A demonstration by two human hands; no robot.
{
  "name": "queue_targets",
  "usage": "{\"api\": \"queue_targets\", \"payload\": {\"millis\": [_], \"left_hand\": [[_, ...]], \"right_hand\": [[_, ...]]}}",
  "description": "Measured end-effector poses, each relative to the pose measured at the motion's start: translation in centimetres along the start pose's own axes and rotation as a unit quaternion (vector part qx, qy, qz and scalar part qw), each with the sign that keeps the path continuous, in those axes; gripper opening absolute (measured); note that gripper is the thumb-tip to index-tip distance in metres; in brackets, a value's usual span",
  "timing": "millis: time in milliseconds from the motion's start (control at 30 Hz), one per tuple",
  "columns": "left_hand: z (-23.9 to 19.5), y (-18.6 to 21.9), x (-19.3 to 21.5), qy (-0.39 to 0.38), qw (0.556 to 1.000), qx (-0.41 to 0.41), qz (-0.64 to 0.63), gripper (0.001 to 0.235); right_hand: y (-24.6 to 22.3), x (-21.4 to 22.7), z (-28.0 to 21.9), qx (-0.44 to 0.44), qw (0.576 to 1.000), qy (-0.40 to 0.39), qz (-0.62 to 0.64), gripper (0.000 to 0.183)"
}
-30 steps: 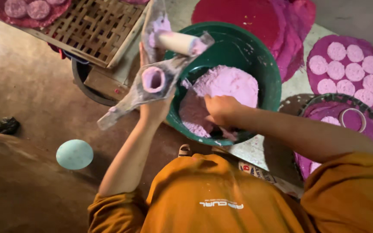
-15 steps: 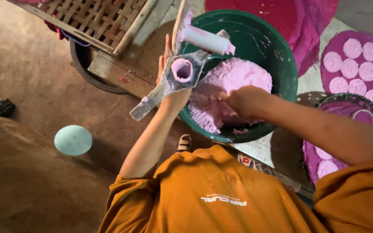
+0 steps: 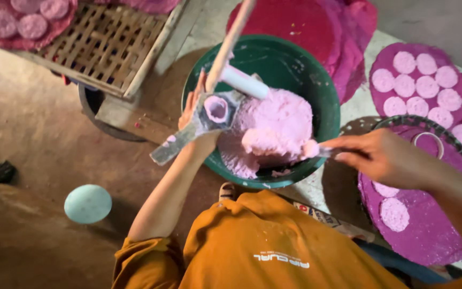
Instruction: The person prepares pink cookies by pressing a circular mold into pink dough on a large flat surface, then placing the small discs onto another surface while frequently scraping pink paste from a tool into a green bucket.
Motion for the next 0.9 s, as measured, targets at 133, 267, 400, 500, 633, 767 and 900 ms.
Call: {"api": "queue_targets", "payload": {"millis": [133,267,400,500,633,767,900], "left_hand": [[-0.4,3.7,-0.5,-0.101,0.994,0.03,-0.037,0.107],[-0.6,6.5,0.9,-0.074,0.975,-0.188,-0.094,0.107],[-1.0,6.3,-0.3,-0.152,0.986,-0.071,-0.017,0.093],[-2.2,6.9,-1.8,-0.16,0.98,-0.093,-0.08,0.087],[-4.0,6.0,-2.1,-0.264,0.963,0.031,-0.04,0.091],[-3.0,5.0,1.4,-0.16,0.987,0.002,0.011,0.094],[-2.7,6.2,0.5,-0.203,0.978,-0.012,0.035,0.097]], "right_hand": [[1.4,2.0,-0.7,0.091,0.984,0.083,0.128,0.038],[1.5,3.7,-0.1,-0.003,0.992,0.089,0.094,0.037],[-3.8,5.4,-0.7,0.211,0.903,0.309,-0.21,0.032],[-8.3,1.2,1.1,0.19,0.829,0.305,-0.429,0.019],[-9.1,-1.2,-1.7,0.287,0.784,0.334,-0.437,0.024],[-7.4,3.6,-7.3,0.193,0.851,0.31,-0.378,0.043],[-9.1,3.9,-6.2,0.204,0.848,0.315,-0.374,0.035]]}}
Point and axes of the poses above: each hand's wrist, its own z-axis towards the middle knuckle, its own x-axis out of the back of the hand, y = z × x, the point moved 3 cm from there along z, towards the middle knuckle, and after that the axes turned 6 degrees about -z, right-handed, at the moved point
